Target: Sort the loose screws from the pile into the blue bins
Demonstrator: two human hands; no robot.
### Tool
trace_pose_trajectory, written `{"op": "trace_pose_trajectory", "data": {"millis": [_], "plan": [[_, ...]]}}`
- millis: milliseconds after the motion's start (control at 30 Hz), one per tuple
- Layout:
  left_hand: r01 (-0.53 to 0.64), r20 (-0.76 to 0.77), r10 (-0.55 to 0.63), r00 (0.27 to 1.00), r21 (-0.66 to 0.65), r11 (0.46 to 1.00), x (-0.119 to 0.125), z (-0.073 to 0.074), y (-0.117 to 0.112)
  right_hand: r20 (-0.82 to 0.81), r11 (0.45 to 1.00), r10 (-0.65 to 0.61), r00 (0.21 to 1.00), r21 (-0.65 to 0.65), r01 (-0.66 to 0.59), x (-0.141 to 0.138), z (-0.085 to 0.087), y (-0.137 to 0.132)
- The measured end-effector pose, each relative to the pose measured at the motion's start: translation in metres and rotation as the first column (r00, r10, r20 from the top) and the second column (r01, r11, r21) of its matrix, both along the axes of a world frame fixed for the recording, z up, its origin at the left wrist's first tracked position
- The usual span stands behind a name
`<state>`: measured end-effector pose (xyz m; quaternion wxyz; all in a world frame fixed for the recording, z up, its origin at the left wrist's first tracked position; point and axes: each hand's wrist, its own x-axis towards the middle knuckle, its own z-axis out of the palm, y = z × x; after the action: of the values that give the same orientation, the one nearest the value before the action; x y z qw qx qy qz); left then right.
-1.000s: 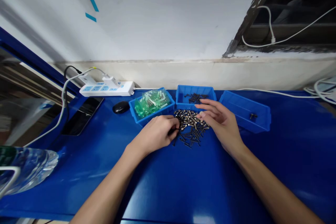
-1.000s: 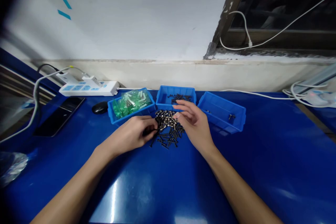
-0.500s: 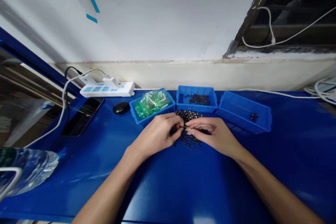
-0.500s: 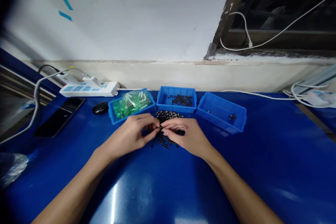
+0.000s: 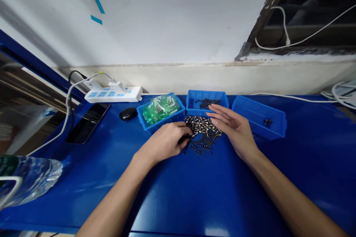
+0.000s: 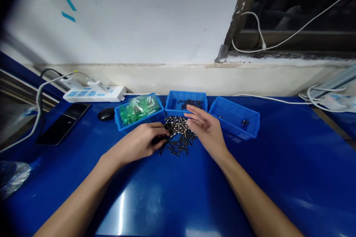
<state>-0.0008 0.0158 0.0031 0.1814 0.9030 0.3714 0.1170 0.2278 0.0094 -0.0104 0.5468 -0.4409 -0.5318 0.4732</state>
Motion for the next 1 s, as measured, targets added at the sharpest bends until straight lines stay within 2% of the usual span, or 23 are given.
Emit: {"op": "trace_pose_trajectory", "data": {"millis": [300,433,633,767,867,1000], "plan": [[0.005,0.029,-0.005,1.000,-0.019,1.000,0.000,-0.001,-0.001,0.098,1.000,0.012,0.995,0.001,-0.012,-0.001,0.003,-0.001],[0.012,0.113,-0.013,0.994,0.010,1.000,0.000,0.002,-0.001,0.118,1.000,0.022,0.993,0.002,-0.023,-0.002,0.003,-0.002],[-0.047,0.319,0.024,0.947,0.065,0.997,0.002,0.006,-0.006,0.377,0.983,0.146,0.915,0.047,-0.177,-0.009,0.006,-0.010],[-0.060,0.394,0.038,0.918,0.043,0.997,0.002,0.009,-0.008,0.313,0.967,0.246,0.917,-0.021,-0.253,-0.011,0.006,-0.012],[-0.065,0.310,0.046,0.950,0.053,0.996,0.000,0.013,-0.009,0.249,0.965,0.261,0.933,-0.089,-0.247,-0.011,0.004,-0.009],[-0.048,0.053,0.047,0.997,0.020,0.999,-0.004,0.014,-0.006,0.106,0.997,0.070,0.992,-0.049,-0.066,-0.008,-0.003,-0.003]]}}
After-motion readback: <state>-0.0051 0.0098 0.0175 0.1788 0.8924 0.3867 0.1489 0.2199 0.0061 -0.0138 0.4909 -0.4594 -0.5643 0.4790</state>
